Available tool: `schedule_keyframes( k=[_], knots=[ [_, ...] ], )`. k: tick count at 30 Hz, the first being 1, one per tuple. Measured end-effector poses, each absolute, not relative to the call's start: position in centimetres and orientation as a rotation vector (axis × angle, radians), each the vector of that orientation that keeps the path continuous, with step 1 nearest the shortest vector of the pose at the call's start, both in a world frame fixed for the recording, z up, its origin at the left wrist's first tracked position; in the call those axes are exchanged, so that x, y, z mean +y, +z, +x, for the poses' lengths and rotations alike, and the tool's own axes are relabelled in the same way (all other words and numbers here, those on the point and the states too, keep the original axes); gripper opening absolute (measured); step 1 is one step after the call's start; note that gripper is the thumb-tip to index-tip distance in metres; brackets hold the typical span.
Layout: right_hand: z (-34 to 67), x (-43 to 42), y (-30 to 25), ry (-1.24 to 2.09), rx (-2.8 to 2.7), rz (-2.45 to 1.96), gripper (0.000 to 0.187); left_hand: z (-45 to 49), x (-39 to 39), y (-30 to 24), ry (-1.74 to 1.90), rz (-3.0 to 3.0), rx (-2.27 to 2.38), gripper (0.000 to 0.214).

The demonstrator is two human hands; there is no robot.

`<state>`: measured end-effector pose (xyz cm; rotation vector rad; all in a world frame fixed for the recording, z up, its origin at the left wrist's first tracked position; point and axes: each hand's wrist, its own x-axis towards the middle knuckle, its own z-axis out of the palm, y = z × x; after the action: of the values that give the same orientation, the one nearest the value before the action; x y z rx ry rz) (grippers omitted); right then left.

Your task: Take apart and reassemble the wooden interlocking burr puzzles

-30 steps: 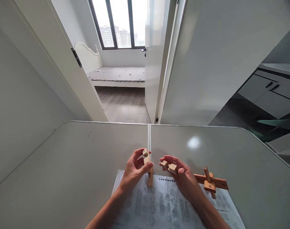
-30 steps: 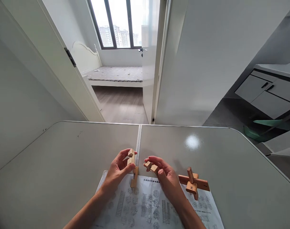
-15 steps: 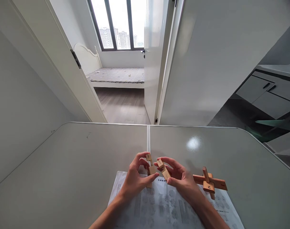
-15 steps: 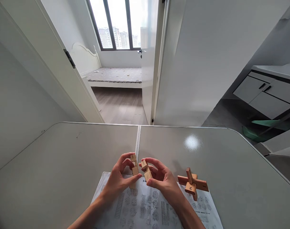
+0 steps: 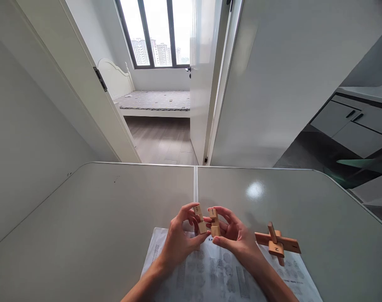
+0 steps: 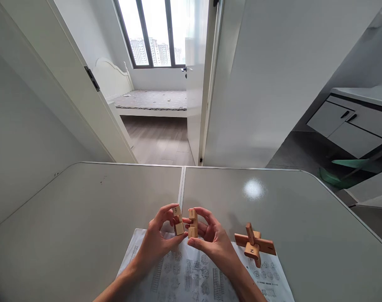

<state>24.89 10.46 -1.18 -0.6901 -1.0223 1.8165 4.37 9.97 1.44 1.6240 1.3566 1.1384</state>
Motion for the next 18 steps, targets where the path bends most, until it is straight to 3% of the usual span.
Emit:
schedule_keyframes(
  k=[8,18],
  knots=[
    [24.82,10.33,-1.10,1.710,-1.077,-0.645,0.064,4.51,9.78,1.28,1.153,1.662,1.332,0.065],
    [24.95,10.51,-0.58,1.925,-1.239,-0.448,0.082,4.42,9.61,0.95,1.208,1.900,1.321,0.062]
  ],
)
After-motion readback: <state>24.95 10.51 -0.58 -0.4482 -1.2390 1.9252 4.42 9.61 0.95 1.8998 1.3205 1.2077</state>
